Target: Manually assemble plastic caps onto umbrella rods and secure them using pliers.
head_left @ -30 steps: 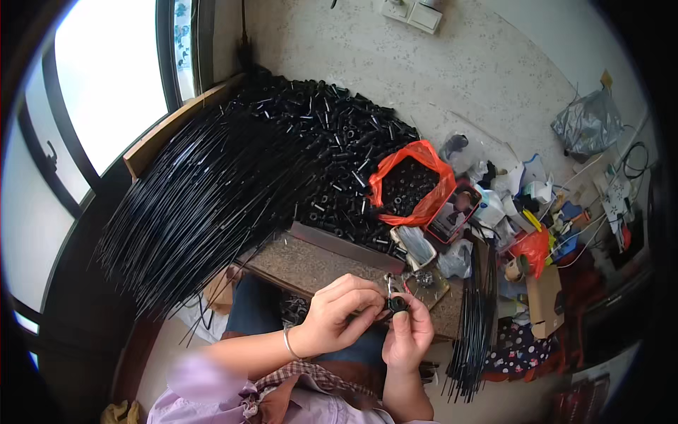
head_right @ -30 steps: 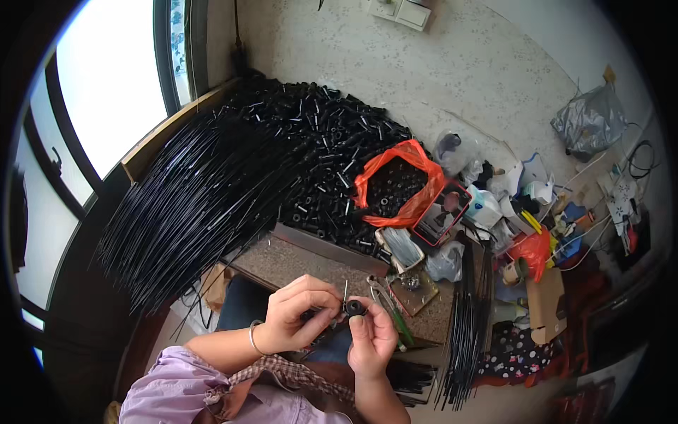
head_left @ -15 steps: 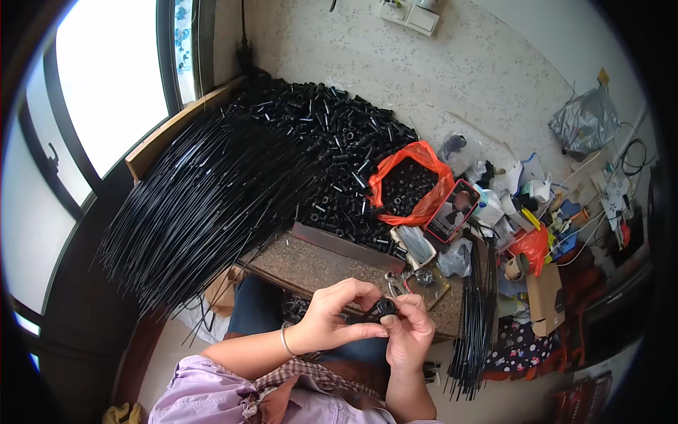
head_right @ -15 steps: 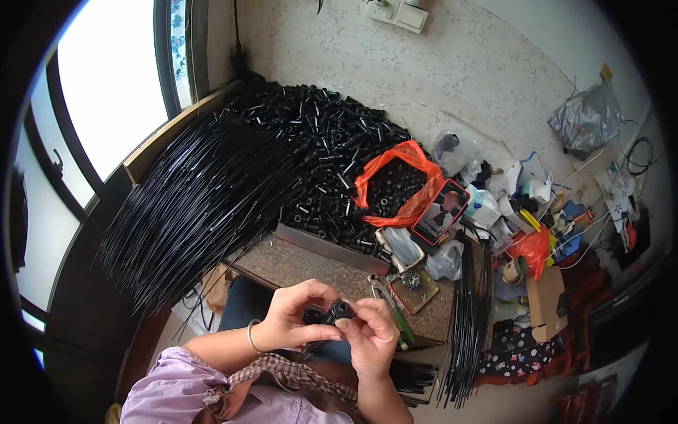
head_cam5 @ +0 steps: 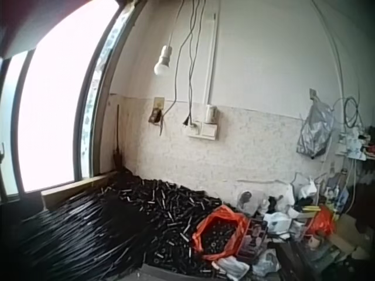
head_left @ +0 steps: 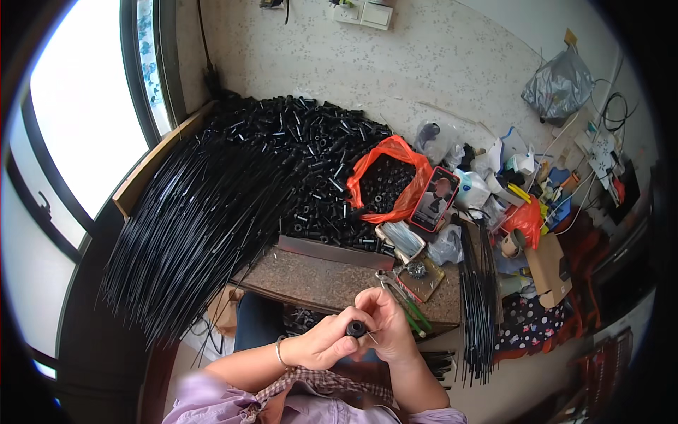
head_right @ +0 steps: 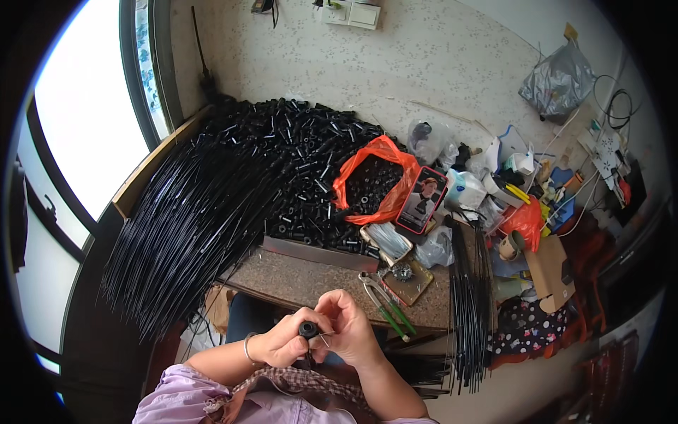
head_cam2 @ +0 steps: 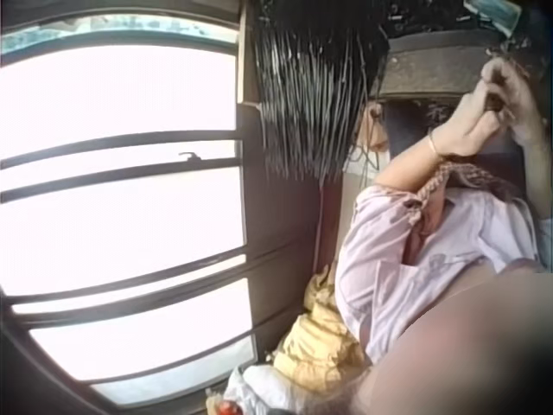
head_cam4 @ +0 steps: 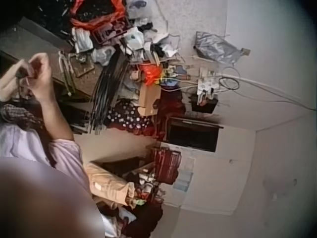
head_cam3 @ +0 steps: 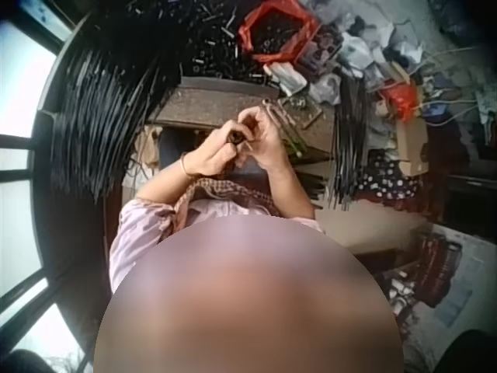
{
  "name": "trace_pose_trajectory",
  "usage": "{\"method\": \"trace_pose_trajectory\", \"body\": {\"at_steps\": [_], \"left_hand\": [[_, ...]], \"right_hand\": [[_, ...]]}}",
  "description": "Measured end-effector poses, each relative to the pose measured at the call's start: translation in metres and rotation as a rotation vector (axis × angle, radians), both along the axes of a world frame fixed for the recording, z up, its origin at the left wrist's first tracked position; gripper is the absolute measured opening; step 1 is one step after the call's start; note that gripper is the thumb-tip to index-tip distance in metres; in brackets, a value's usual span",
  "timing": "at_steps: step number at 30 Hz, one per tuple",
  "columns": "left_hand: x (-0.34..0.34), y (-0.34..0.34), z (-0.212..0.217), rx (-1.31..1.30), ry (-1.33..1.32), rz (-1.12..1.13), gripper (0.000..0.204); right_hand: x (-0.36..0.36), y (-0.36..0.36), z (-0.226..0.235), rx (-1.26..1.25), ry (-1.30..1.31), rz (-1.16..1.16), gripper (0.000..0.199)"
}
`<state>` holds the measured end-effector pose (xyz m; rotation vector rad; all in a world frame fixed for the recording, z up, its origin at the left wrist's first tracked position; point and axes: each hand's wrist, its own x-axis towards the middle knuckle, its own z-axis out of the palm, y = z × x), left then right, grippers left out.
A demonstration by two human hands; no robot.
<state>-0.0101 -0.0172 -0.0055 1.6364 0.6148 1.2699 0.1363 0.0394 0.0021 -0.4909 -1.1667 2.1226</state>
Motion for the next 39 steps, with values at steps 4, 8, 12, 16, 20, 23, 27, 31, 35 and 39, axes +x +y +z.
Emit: {"method": "trace_pose_trajectory", "body": {"at_steps": [4, 8, 12, 16, 20, 23, 27, 31, 35, 39], "left_hand": [[-0.004, 0.002, -0.011, 0.016, -0.058, -0.042, 0.059], [-0.006, -0.004, -0.003, -0.389, -0.440, -0.093, 0.055], [-0.008, 0.003, -0.009, -0.294, -0.461, 0.013, 0.042], [-0.001, 0.007, -0.011, -0.156, -0.307, 0.276, 0.031], [0.012, 0.014, 0.000, 0.135, 0.033, 0.512, 0.035], [-0.004, 0.012, 0.009, 0.143, 0.032, 0.427, 0.037], [-0.025, 0.016, 0.018, 0.027, -0.055, 0.378, 0.041], [-0.023, 0.020, 0.006, -0.156, 0.047, 0.104, 0.015], [-0.009, 0.027, 0.000, -0.057, 0.008, 0.016, 0.032], [-0.020, 0.028, 0.010, -0.127, -0.063, 0.255, 0.078]], "right_hand": [[-0.005, -0.001, -0.005, 0.176, -0.017, -0.081, 0.070], [-0.006, -0.001, 0.006, 0.637, -0.382, -0.313, 0.075], [-0.001, -0.003, 0.028, 1.433, -0.415, -0.632, 0.043], [-0.002, -0.013, 0.038, 1.691, -0.656, -0.799, 0.026], [0.002, -0.014, 0.027, 1.340, -0.431, -0.619, 0.014], [0.014, -0.012, 0.016, 1.485, -0.343, -0.581, 0.015], [0.062, 0.015, -0.044, 1.293, -0.822, -0.597, 0.019], [0.095, 0.020, -0.123, 1.443, -1.657, -0.492, 0.044], [0.089, 0.022, -0.141, 0.916, -1.183, -0.384, 0.040], [0.083, 0.010, -0.114, 0.598, -0.715, -0.292, 0.032]]}}
